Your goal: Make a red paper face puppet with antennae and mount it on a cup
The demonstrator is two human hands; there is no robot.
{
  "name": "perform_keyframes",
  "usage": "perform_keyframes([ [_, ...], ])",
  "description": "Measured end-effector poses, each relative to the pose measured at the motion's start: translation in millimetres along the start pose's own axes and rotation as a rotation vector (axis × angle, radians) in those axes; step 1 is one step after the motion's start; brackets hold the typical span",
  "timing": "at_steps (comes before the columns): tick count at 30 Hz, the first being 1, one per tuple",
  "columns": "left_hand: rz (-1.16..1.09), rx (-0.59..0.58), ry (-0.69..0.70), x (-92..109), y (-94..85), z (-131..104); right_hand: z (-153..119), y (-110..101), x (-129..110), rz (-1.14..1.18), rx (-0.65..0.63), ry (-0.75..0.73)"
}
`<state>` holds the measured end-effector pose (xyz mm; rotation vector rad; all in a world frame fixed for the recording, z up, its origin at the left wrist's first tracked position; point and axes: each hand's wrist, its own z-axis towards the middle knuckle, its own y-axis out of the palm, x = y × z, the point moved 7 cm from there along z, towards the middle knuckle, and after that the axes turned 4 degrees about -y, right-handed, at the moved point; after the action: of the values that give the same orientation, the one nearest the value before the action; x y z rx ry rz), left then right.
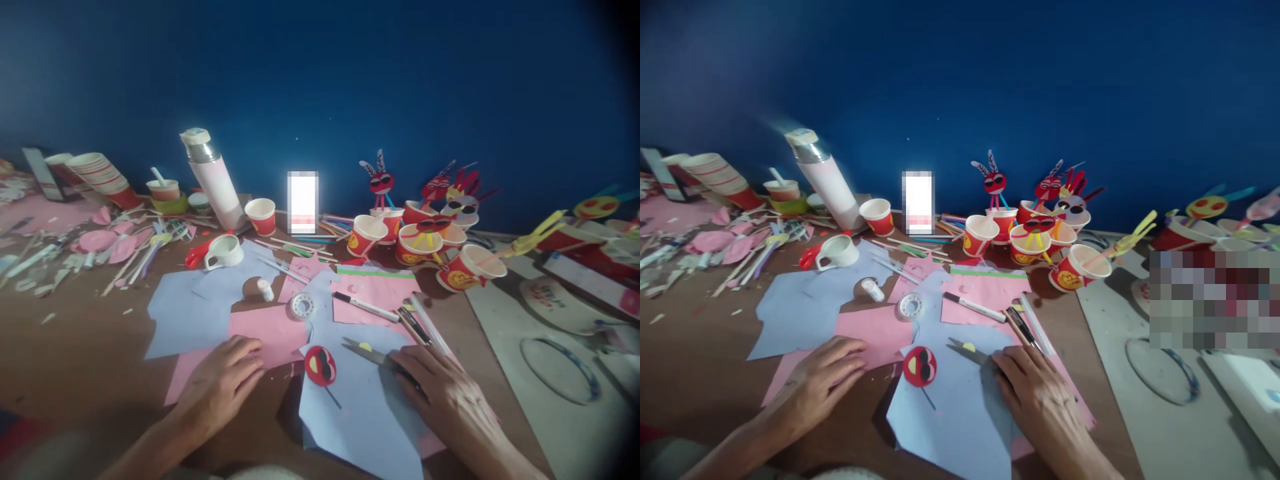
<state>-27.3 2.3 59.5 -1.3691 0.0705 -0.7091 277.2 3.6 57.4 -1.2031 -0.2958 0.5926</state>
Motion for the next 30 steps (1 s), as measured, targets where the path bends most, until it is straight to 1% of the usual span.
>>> perform_keyframes([
  [4,-0.023,0.056,-0.019,1.7,-4.4,0.1,-10.7,-2.7,10.9,-0.073,-0.007,0.051],
  [7,-0.041,0.063,-0.060,-2.0,-5.8,0.9,-16.2,-2.1,16.1,-0.092,-0.014,0.076],
  [9,-0.052,0.062,-0.080,-4.5,-5.6,1.9,-17.4,-1.5,16.6,-0.088,-0.012,0.078],
  [12,-0.057,0.095,-0.086,-7.4,-7.1,3.2,-16.9,-1.1,13.5,-0.085,-0.012,0.090],
  [15,-0.055,0.104,-0.044,-10.6,-7.0,2.2,-15.1,-5.9,2.8,-0.074,-0.002,0.118],
  [18,-0.054,0.099,0.010,-18.0,-5.5,-2.2,-11.2,-12.6,-21.2,0.035,-0.010,0.087],
  [19,-0.055,0.107,0.022,-21.4,-5.2,-4.0,-9.3,-13.2,-33.9,0.099,-0.033,0.023],
  [20,-0.057,0.105,0.034,-24.4,-4.1,-5.5,-7.9,-13.7,-43.8,0.162,-0.051,-0.002],
  [21,-0.067,0.111,0.013,-29.3,-3.5,-6.4,-7.1,-11.6,-53.1,0.217,-0.099,-0.024],
  [23,-0.086,0.113,-0.002,-34.9,-1.6,-7.1,-6.6,-8.9,-66.9,0.268,-0.141,-0.046],
  [25,-0.088,0.096,0.016,-34.8,0.6,-6.9,-8.6,-3.8,-71.5,0.282,-0.173,-0.006],
  [27,-0.070,0.088,0.031,-32.3,1.2,-6.7,-11.8,0.9,-72.1,0.301,-0.168,0.030],
  [30,-0.037,0.118,0.011,-27.1,-2.6,-5.5,-15.4,4.1,-71.1,0.321,-0.076,0.040],
])
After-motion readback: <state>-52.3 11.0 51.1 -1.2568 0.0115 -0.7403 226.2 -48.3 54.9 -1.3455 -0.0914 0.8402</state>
